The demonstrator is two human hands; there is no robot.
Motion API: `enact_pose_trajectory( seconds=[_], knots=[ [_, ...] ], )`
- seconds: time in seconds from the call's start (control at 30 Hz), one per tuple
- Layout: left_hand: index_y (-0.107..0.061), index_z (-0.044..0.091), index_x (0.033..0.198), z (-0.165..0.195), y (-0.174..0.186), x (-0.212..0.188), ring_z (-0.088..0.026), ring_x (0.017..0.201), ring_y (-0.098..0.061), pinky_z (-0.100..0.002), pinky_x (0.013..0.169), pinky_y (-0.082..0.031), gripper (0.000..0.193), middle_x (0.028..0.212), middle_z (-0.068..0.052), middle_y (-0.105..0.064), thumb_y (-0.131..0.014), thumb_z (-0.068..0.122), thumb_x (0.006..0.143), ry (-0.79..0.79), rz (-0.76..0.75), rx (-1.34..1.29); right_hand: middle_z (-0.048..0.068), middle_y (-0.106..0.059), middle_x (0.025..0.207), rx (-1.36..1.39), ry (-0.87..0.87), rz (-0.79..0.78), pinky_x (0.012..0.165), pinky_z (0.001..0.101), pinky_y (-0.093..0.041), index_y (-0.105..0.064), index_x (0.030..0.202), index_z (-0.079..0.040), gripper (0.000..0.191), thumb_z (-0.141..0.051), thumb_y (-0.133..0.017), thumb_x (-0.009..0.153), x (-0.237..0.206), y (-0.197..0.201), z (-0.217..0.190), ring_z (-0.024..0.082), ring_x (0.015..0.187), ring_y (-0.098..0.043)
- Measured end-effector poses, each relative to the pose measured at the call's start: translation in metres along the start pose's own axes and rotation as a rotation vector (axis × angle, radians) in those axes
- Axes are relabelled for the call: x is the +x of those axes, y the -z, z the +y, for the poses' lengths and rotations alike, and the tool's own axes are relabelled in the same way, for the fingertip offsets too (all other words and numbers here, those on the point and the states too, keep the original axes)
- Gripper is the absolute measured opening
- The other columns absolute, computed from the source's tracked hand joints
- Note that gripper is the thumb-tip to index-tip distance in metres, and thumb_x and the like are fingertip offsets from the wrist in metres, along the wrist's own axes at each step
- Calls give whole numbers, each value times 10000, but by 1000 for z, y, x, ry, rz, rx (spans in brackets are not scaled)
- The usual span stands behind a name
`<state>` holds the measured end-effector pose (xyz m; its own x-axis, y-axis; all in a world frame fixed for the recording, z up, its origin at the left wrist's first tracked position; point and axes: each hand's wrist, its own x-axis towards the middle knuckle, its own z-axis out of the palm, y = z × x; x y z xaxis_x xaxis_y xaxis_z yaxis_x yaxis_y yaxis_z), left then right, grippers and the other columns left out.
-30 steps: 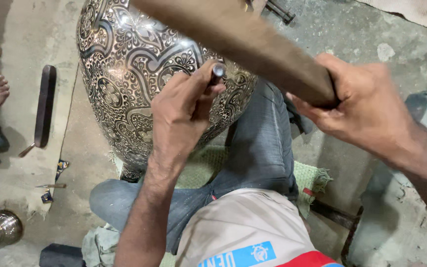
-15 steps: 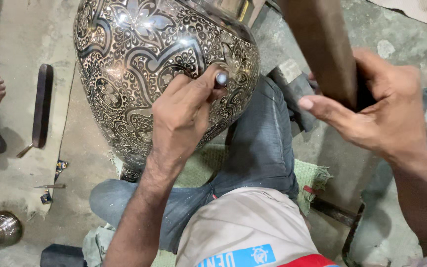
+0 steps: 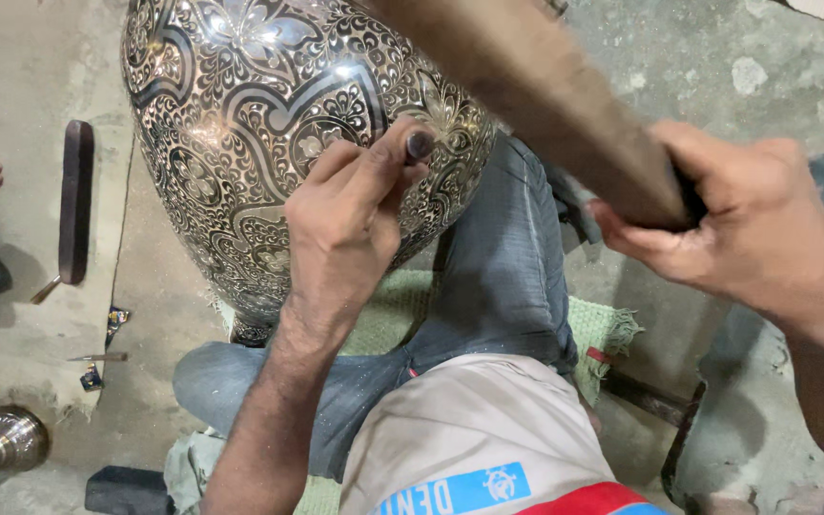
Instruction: The person is engraving a large metal vase using a chisel and a wooden mallet. They hold the chisel against the vase's surface and strike it repeatedly to create intricate floral patterns.
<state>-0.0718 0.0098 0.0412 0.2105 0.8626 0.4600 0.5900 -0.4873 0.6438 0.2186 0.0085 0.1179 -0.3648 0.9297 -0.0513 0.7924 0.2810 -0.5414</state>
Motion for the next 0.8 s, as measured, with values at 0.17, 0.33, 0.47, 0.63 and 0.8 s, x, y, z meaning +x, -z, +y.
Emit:
enact_pose_trajectory(
  seconds=[0.17, 0.33, 0.47, 0.63, 0.8],
  knots=[
    [-653, 57, 1343, -6, 3, 7, -191, 829, -676, -328, 741, -591, 391, 1009, -58, -765, -776, -4, 976, -40, -75, 51, 14, -712, 690, 186, -58, -120, 550, 281, -548, -669, 1031, -73, 171, -120, -700, 869, 4, -5, -2, 94, 595, -694],
    [-615, 48, 1390, -9, 11, 17, -200, 885, -689, -345, 760, -600, 439, 1004, -50, -771, -730, -42, 976, -80, -208, 45, 54, -706, 726, 120, -113, -117, 581, 299, -549, -657, 998, -64, 228, -166, -796, 849, 1, -19, 6, 126, 650, -688],
    [-620, 85, 1408, -6, 16, 24, -202, 904, -696, -350, 781, -611, 474, 990, -84, -749, -727, -37, 963, -69, -270, 21, 108, -685, 722, -69, -95, -68, 574, 322, -526, -686, 1055, -21, 327, -139, -830, 786, -7, -28, 17, 155, 653, -674],
    [-626, 74, 1382, -3, 21, 33, -252, 878, -666, -388, 790, -582, 492, 1069, -81, -780, -744, -25, 915, -120, -333, 13, 36, -711, 717, 177, -130, -67, 578, 256, -544, -669, 995, -57, 226, -176, -804, 858, -15, -37, 27, 84, 636, -691],
    [-647, 74, 1104, -6, 24, 43, -261, 916, -687, -393, 785, -586, 280, 928, -94, -749, -726, -48, 865, -178, -390, 28, 45, -690, 700, 309, -154, -34, 549, 256, -542, -651, 989, -42, 270, -207, -808, 844, -21, -51, 34, 105, 610, -665]
  ],
)
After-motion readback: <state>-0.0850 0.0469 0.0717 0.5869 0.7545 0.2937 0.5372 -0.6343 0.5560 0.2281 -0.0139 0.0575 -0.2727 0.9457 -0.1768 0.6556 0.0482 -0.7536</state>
